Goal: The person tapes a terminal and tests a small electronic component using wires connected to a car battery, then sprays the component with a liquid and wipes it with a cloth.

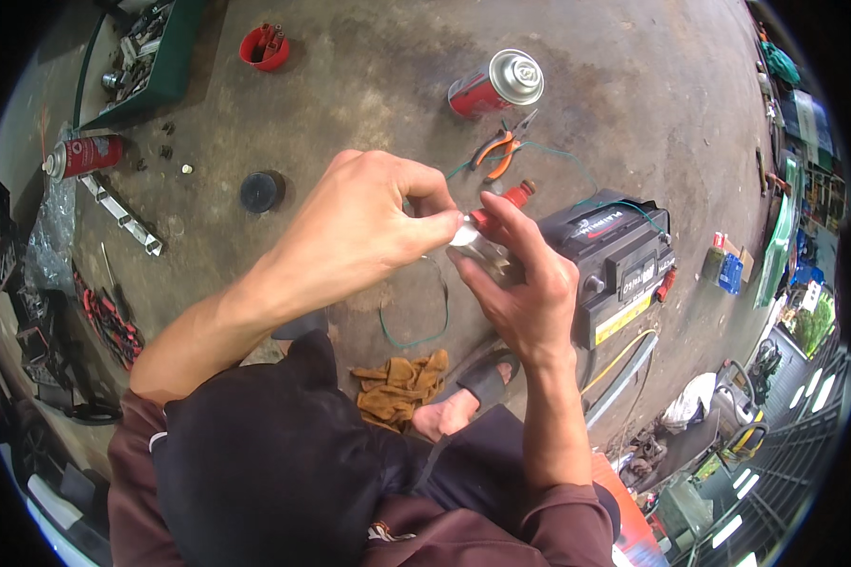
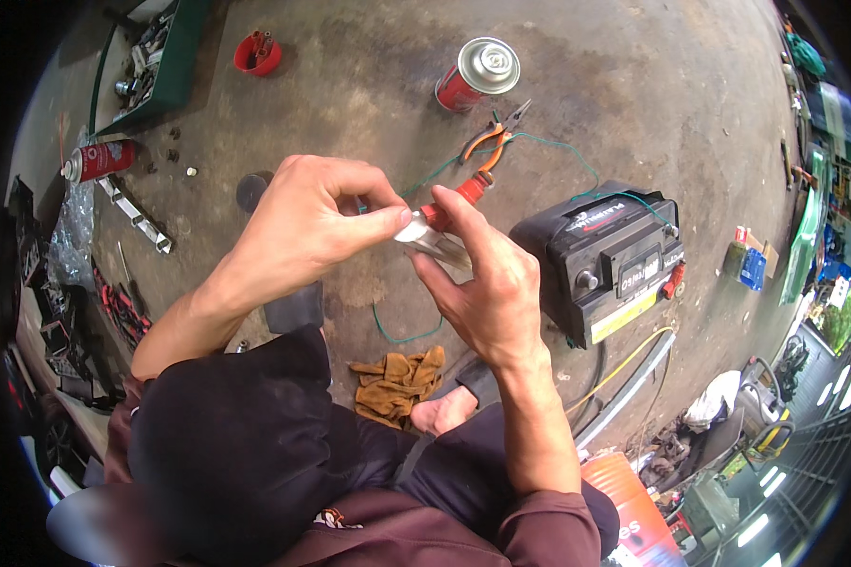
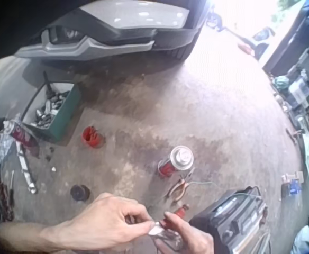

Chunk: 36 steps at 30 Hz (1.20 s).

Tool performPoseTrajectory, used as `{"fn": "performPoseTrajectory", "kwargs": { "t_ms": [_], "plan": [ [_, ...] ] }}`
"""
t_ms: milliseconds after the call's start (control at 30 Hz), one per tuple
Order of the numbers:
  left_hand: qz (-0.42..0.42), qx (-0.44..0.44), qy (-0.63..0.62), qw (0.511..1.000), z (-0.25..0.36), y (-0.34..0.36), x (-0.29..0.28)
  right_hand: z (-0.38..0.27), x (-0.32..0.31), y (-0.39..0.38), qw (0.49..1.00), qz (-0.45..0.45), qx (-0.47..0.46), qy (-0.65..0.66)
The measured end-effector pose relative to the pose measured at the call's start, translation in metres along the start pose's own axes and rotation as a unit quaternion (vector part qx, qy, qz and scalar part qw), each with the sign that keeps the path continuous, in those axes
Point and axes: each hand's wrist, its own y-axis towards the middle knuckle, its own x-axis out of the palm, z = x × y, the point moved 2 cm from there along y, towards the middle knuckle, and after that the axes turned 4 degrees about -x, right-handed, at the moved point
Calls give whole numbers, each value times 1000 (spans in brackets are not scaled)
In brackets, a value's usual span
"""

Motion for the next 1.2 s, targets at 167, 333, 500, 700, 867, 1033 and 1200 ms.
{"fn": "performPoseTrajectory", "kwargs": {
  "t_ms": [167, 333, 500, 700, 867, 1033, 1200],
  "plan": [
    [26, 81, 49, 995, -3, -1, 6, 1, 1, -1, 999, 1, -17, -32],
    [47, 224, 174, 958, -6, 1, 12, 0, 4, -5, 996, -4, -52, -70],
    [20, 335, 231, 913, -9, 5, 21, 2, 6, -12, 995, -9, -54, -88],
    [-1, 328, 216, 920, -18, 19, 33, 16, 6, -19, 996, -12, -20, -87],
    [-42, 184, 114, 975, -22, 28, 29, 20, 4, -15, 998, -3, 36, -55],
    [-23, 243, 166, 955, -33, 27, 42, 25, 9, -26, 997, -14, 12, -72],
    [98, 361, 169, 912, -43, 34, 62, 50, 12, -14, 985, 27, 113, -124]
  ]
}}
